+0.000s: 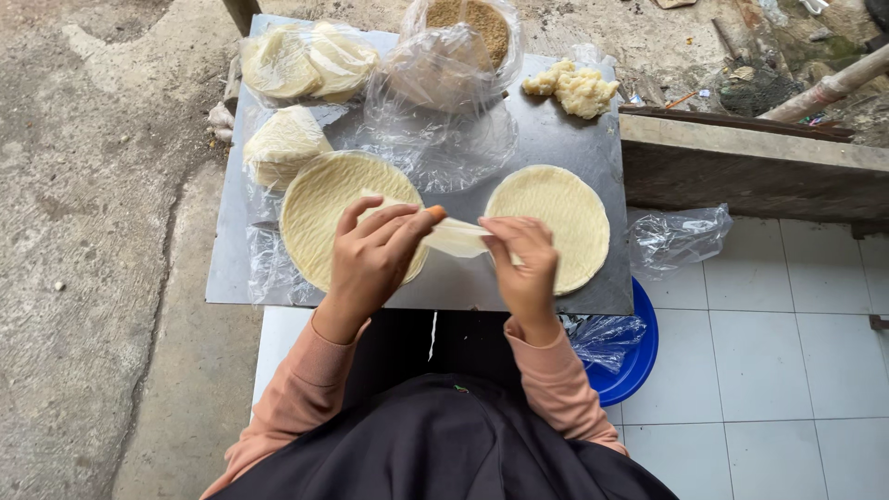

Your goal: The person peels individual thin pastry sheets from a large round stack and separates them into a second pile.

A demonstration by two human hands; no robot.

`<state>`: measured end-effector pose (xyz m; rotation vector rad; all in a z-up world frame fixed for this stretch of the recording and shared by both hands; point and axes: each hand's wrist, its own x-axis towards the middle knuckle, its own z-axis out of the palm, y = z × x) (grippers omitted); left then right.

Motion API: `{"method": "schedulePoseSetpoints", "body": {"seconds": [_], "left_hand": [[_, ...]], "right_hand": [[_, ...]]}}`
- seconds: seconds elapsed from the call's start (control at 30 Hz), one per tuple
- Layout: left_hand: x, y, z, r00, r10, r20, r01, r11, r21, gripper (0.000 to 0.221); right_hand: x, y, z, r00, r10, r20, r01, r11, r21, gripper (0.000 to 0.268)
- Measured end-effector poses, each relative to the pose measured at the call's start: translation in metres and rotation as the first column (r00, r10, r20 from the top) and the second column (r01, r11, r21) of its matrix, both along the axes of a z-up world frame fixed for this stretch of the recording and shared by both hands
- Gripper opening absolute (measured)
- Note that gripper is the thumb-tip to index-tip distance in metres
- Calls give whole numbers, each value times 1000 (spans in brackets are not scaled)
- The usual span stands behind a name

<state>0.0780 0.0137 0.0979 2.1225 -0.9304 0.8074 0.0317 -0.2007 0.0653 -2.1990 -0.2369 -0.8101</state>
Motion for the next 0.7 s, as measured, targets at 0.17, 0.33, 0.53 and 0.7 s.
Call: {"method": "schedulePoseSetpoints", "body": {"seconds": [0.17,0.33,0.53,0.7], "left_hand": [[5,-37,42,962,-273,30,274,950,-148,24],[19,-87,58,933,-346,97,359,908,-217,28],[54,-137,47,918,-367,148,387,912,-137,33],[57,-147,33,882,-471,9,463,862,-206,29]], "right_hand": [[-30,-38,40,997,18,69,-39,950,310,11],[-53,-79,51,991,-109,-72,118,982,145,25],[-45,-131,41,994,-104,-14,102,916,389,17],[-49,-151,36,989,-142,-38,145,902,406,13]]}}
